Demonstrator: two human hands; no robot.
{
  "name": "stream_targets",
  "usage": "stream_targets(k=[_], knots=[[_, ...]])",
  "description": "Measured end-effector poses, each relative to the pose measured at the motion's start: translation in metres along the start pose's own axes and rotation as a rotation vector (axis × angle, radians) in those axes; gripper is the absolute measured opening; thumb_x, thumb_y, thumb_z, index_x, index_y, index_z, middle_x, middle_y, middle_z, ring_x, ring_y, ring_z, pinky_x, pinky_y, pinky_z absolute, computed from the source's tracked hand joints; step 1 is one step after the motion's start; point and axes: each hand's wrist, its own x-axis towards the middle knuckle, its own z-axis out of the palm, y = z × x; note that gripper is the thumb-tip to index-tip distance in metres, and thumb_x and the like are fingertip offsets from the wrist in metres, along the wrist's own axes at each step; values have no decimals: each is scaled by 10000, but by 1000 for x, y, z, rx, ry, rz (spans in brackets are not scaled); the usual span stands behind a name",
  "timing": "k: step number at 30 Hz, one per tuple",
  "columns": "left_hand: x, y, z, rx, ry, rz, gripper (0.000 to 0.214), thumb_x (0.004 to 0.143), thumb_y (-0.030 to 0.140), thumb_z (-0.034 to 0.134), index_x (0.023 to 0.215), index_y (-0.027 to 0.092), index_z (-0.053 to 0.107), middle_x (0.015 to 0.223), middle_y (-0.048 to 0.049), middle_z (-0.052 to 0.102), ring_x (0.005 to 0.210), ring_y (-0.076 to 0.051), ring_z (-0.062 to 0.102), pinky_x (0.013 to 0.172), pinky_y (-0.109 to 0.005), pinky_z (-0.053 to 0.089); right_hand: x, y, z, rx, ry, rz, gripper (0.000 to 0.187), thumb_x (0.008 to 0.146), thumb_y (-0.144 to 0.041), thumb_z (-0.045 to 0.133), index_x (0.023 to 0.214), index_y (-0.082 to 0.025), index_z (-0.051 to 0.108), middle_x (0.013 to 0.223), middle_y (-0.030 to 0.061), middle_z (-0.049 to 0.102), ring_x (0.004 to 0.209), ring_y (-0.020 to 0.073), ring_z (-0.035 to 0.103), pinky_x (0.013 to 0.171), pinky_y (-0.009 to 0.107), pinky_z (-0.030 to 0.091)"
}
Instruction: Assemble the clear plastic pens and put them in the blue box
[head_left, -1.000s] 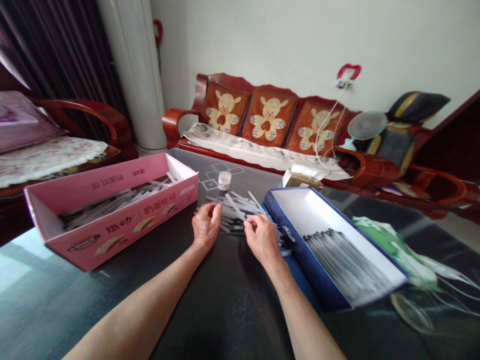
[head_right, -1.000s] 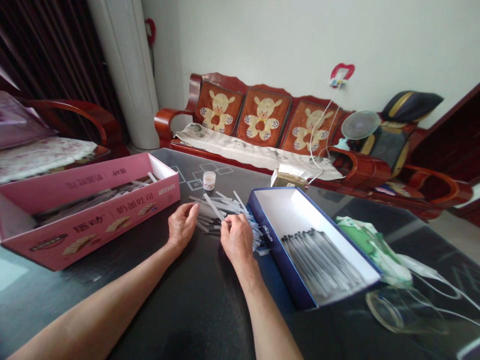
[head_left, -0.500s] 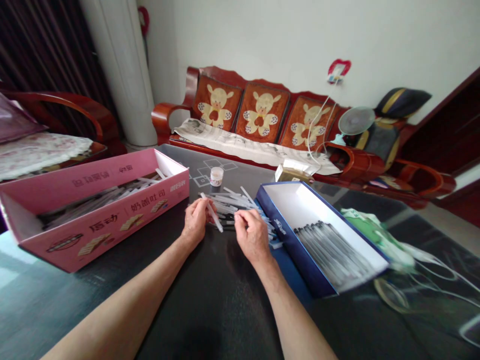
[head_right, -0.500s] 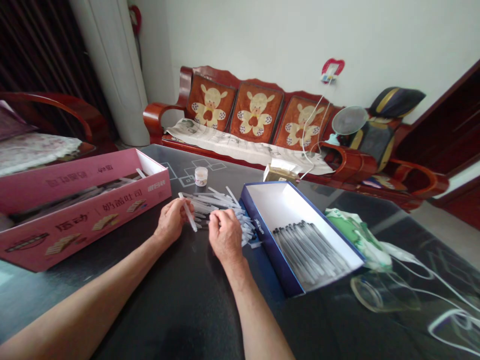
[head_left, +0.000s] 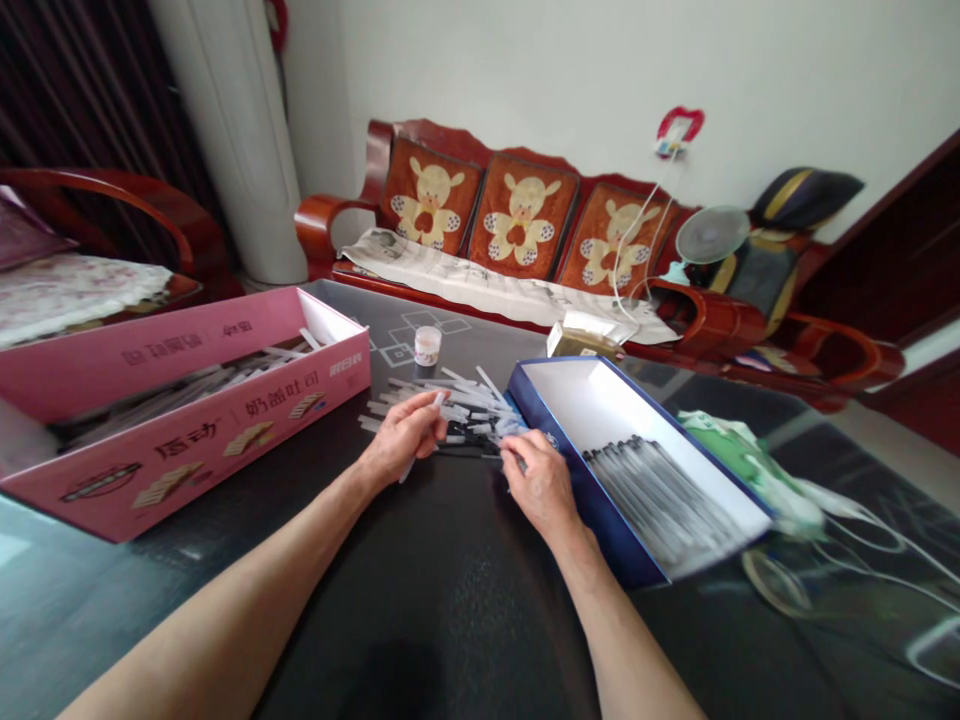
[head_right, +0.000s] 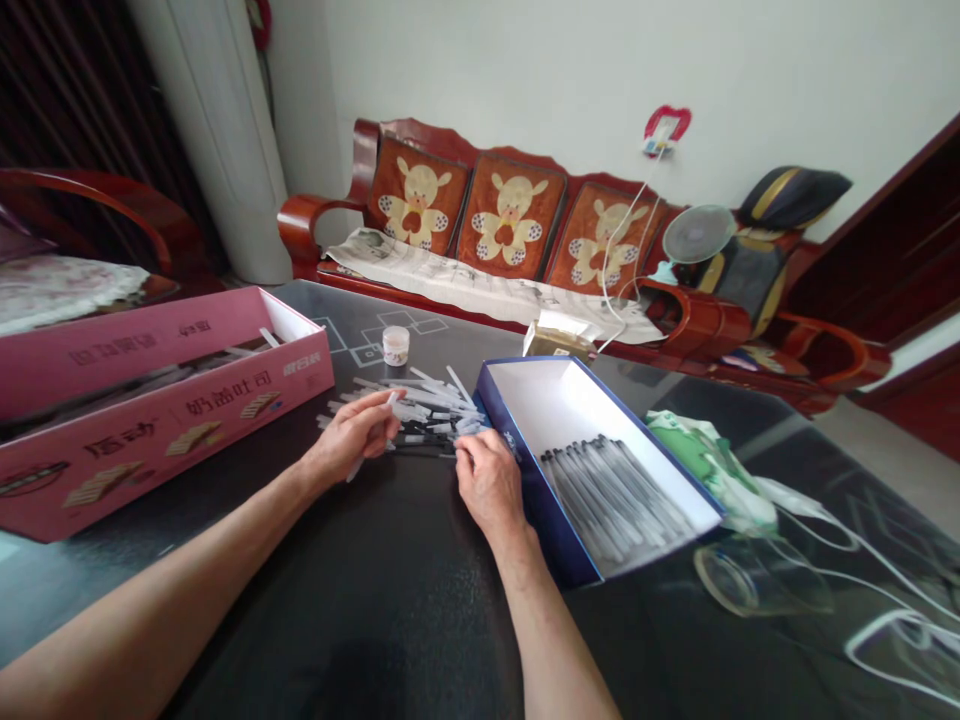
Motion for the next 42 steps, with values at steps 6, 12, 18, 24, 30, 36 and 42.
stream_targets(k=[6, 12, 18, 24, 30, 36, 42], knots=[[3, 1, -2, -78, 31, 3, 528, 759, 444, 644, 1190, 155, 550, 538, 50, 536, 333, -26, 319, 343, -153, 208, 3, -24, 14, -216, -106, -100, 183, 883, -245, 544, 1005, -269, 679, 980, 51, 603, 930, 221, 509, 820, 369, 362], [2, 2, 1, -84, 48, -5, 569, 733, 460, 675, 1185, 137, 551, 529, 51, 525, 333, -24, 321, 342, -149, 201, 3, -28, 21, -280, -125, -108, 112, 881, -264, 562, 884, -252, 673, 978, 40, 610, 924, 226, 496, 803, 384, 337], [2, 5, -4, -203, -24, -94, 591, 728, 426, 690, 1221, 148, 520, 554, 64, 508, 327, -9, 282, 346, -139, 190, 5, -18, 19, -164, 0, -96, 119, 898, -198, 508, 883, -195, 626, 979, 70, 639, 947, 221, 560, 830, 371, 374], [-2, 7, -1, -220, -114, -111, 586, 734, 391, 699, 1221, 129, 505, 591, 37, 562, 349, -15, 335, 360, -140, 216, 11, -16, 11, 288, 223, 97, 258, 920, -247, 389, 1040, -186, 610, 989, 92, 668, 900, 204, 621, 815, 355, 467], [-4, 3, 4, -134, -214, -83, 498, 759, 392, 671, 1158, 118, 552, 699, -9, 621, 407, -34, 431, 398, -166, 310, 13, -21, 5, 1166, 26, 416, 404, 826, -335, 546, 1216, -232, 574, 1187, 82, 633, 1050, 213, 601, 799, 342, 514], [-3, 4, 5, -2, -172, -65, 479, 768, 452, 640, 1113, 125, 577, 662, 14, 589, 412, -38, 419, 375, -160, 284, 15, -25, -1, 1371, 81, 366, 577, 683, -244, 723, 1238, -275, 569, 1238, 49, 593, 1126, 202, 545, 862, 331, 506], [-4, 1, 7, 238, -174, 42, 519, 802, 526, 578, 1118, 115, 595, 617, 20, 564, 400, -35, 388, 380, -164, 261, 23, -25, -1, 1382, 380, 547, 311, 778, -442, 661, 954, -185, 671, 787, 16, 674, 696, 113, 615, 657, 264, 531]])
